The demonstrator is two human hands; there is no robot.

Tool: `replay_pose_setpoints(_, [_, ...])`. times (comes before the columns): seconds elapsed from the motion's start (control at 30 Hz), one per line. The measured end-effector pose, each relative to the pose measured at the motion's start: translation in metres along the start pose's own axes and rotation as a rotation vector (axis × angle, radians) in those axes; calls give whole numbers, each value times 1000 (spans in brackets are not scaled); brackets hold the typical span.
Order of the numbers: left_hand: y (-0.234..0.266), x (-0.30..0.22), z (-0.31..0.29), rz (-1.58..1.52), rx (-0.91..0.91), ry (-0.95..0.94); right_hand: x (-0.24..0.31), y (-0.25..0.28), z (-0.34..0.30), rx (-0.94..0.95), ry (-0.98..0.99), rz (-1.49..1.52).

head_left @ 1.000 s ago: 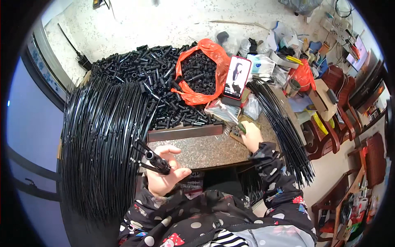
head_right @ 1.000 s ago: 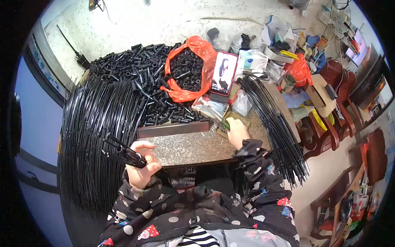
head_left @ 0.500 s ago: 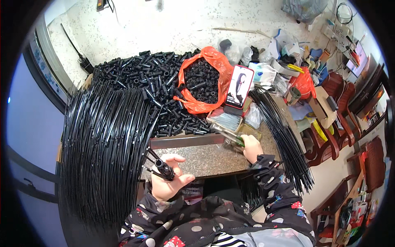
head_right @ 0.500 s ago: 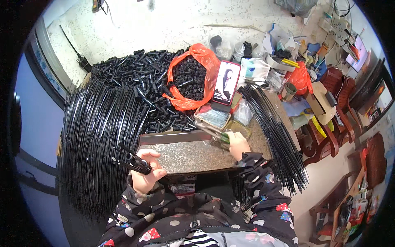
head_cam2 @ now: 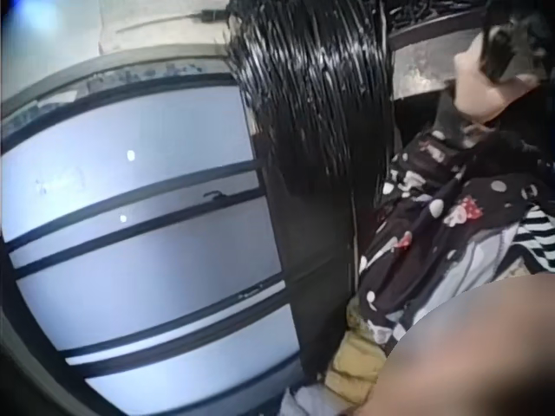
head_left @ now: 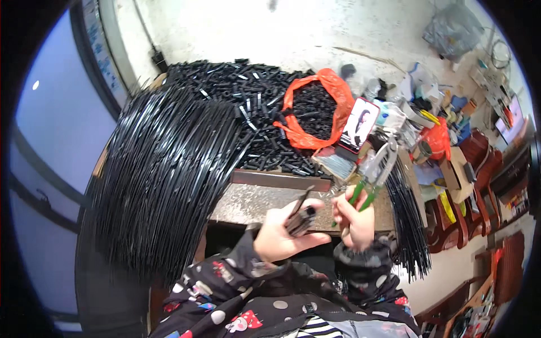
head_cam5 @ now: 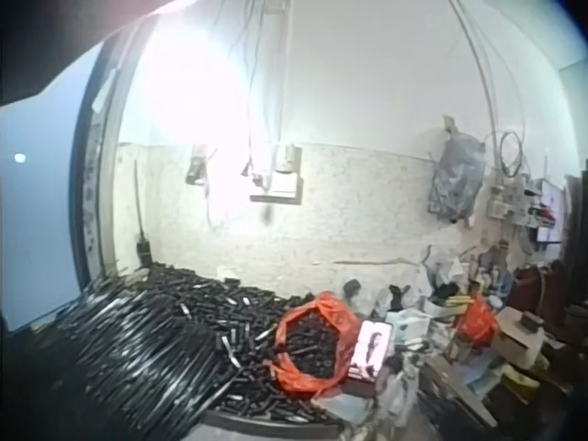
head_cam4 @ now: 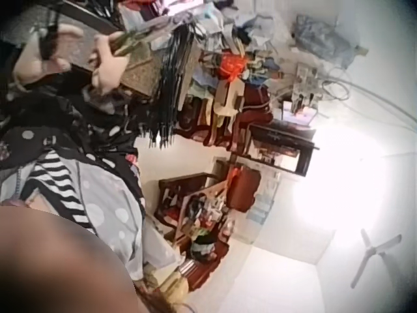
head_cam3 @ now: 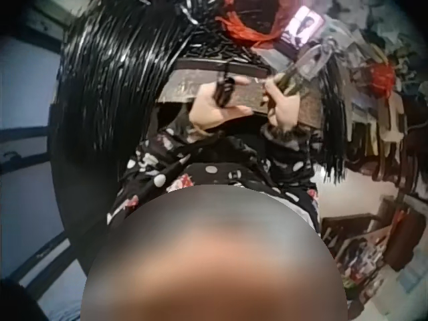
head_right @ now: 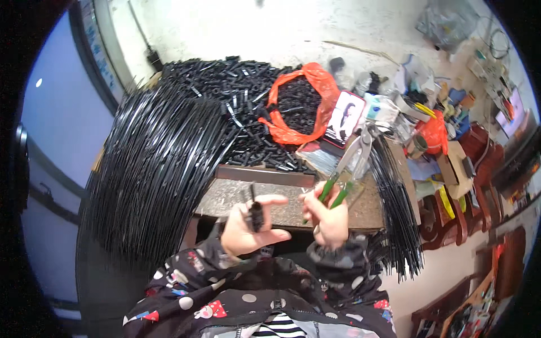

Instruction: Assembling bundles of black wires by attaching connectors and securing them using pliers.

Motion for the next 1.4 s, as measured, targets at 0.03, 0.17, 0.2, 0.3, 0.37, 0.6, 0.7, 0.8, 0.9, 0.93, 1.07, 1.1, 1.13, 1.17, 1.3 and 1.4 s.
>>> replay_pose_setpoints(0.03, [-3, -2, 2, -52, -12, -6, -1, -17, -6, 98, 54, 182])
replay_pose_setpoints(0.17, [-5, -9, -2, -20, -103, -39, -3, -46, -24, 49, 99, 141])
replay_pose_setpoints(0.2, [-5, -8, -4, -18, -109, -33, -1, -49, -25, 46, 133, 167])
replay_pose_setpoints(0.3, [-5, -8, -10, -26, -112, -43, -2, -53, -25, 58, 137, 186])
replay_pose_setpoints(0.37, [-3, -8, -12, -88, -128, -75, -2, -58, -25, 72, 127, 193])
replay_pose_setpoints(0.6, [-2, -19, -13, 39, -88, -61, 1, -60, -25, 136, 186, 183])
replay_pose_setpoints(0.7, [-2, -20, -14, 85, -101, -79, 12, -64, -27, 131, 255, -41])
replay_pose_setpoints(0.8, [4, -5, -18, 136, -251, -113, 13, -68, -36, 4, 338, -239])
replay_pose_setpoints(0.9, [3, -5, -18, 34, -158, -175, 11, -69, -33, 208, 475, -594])
replay_pose_setpoints(0.93, [1, -4, -18, -63, -55, -32, 10, -69, -29, 283, 474, -515])
replay_pose_setpoints(1.07, [-3, -21, -14, -115, 174, -96, 0, -59, -17, 170, 75, -165])
replay_pose_setpoints(1.1, [3, -29, -16, -156, 158, -48, -4, -58, -13, 170, -23, -136])
replay_pose_setpoints(1.13, [18, -29, -19, -20, 37, -29, -10, -54, -21, 168, -223, -79])
replay_pose_setpoints(1.17, [34, -26, -24, 114, -87, -7, -14, -55, -26, 295, -268, 101])
replay_pose_setpoints(1.3, [57, -14, -26, -397, -95, -281, -23, -33, -67, 547, -764, -259])
replay_pose_setpoints(1.4, [44, -19, -24, -200, -124, -35, -34, -49, -77, 767, -707, -396])
Point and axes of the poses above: each hand's wrist, its own z-axis towards the middle knuckle, its own y-axis out of the back of the hand, x = y × z, the point moved 7 cm from there along z, towards the middle knuckle, and after that the axes turned 15 degrees about x, right-handed, at the moved point
